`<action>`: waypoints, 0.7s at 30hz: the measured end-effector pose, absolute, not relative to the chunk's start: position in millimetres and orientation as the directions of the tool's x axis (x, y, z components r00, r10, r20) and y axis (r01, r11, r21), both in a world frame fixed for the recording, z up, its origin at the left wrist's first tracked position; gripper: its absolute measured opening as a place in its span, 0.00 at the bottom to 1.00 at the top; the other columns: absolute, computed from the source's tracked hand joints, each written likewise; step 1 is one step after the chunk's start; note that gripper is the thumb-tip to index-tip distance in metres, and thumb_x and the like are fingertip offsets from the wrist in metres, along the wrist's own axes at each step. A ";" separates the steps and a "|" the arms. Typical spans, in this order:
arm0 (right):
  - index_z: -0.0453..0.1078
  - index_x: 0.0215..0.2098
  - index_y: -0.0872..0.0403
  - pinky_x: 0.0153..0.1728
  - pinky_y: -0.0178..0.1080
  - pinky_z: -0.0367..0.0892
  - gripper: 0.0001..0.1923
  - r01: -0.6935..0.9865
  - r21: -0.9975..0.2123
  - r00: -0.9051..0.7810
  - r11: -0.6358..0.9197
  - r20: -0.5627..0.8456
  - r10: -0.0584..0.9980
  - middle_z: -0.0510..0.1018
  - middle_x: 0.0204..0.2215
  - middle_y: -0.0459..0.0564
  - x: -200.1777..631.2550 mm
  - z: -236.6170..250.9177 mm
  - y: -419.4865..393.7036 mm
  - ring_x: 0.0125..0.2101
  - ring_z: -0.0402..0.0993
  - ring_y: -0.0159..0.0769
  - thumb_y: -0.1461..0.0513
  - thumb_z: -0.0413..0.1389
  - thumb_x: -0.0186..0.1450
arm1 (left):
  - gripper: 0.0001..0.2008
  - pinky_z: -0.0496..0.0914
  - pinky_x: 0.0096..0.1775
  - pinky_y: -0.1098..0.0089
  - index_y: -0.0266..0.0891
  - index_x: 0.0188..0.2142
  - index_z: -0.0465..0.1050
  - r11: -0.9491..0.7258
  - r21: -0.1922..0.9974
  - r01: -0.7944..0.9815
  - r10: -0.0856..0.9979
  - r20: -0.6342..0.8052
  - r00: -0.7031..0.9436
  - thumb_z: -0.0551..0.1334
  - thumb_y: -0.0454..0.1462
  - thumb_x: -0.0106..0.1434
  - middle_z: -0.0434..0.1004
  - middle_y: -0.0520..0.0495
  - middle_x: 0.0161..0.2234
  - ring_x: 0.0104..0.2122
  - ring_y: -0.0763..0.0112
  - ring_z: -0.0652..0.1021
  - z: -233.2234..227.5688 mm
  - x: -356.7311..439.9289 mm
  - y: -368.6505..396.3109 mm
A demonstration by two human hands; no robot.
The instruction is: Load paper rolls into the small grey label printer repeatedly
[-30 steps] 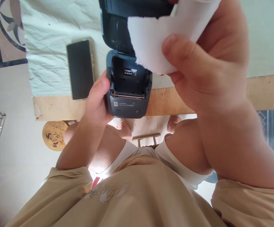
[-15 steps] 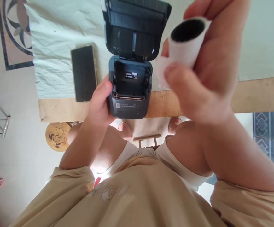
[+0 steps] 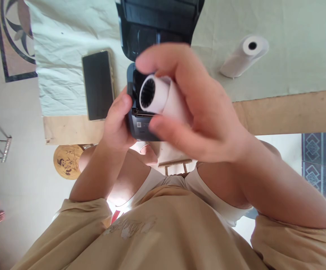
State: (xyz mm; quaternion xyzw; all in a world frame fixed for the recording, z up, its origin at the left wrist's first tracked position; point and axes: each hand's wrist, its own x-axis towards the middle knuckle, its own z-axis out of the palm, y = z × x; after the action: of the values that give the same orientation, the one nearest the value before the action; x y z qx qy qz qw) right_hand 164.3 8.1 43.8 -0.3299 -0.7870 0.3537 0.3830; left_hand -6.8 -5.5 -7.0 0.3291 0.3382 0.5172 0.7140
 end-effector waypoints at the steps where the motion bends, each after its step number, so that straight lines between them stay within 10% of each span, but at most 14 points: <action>1: 0.58 0.50 0.53 0.44 0.38 0.66 0.21 0.280 -0.741 -0.551 0.610 0.396 0.734 0.70 0.45 0.48 164.0 45.8 8.2 0.42 0.67 0.30 0.57 0.54 0.60 | 0.11 0.67 0.28 0.79 0.41 0.41 0.70 0.242 0.821 -0.518 0.961 -0.128 0.246 0.58 0.44 0.63 0.73 0.53 0.32 0.35 0.76 0.77 -6.8 -7.5 -5.2; 12: 0.60 0.49 0.52 0.40 0.40 0.66 0.24 0.601 -0.322 -0.515 0.731 0.544 0.663 0.73 0.44 0.47 161.4 36.7 8.0 0.43 0.72 0.35 0.69 0.53 0.54 | 0.10 0.69 0.35 0.73 0.43 0.42 0.70 0.210 0.840 -0.501 0.963 -0.091 0.253 0.57 0.42 0.63 0.75 0.51 0.33 0.38 0.73 0.76 -6.5 -9.0 -4.6; 21: 0.61 0.37 0.52 0.34 0.39 0.67 0.15 0.745 -0.250 -0.417 0.619 0.549 0.724 0.76 0.41 0.43 161.6 27.6 15.3 0.38 0.76 0.36 0.69 0.54 0.52 | 0.15 0.65 0.25 0.77 0.43 0.46 0.68 0.210 0.831 -0.515 0.968 -0.102 0.229 0.58 0.45 0.62 0.75 0.48 0.37 0.50 0.65 0.73 -10.0 -5.7 -5.1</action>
State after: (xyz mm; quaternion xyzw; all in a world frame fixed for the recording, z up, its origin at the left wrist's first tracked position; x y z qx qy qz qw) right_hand 161.6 15.3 27.6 -0.4364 -0.8415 -0.0161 0.3179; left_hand -5.7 -5.1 -10.0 0.3439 0.3295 0.5260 0.7046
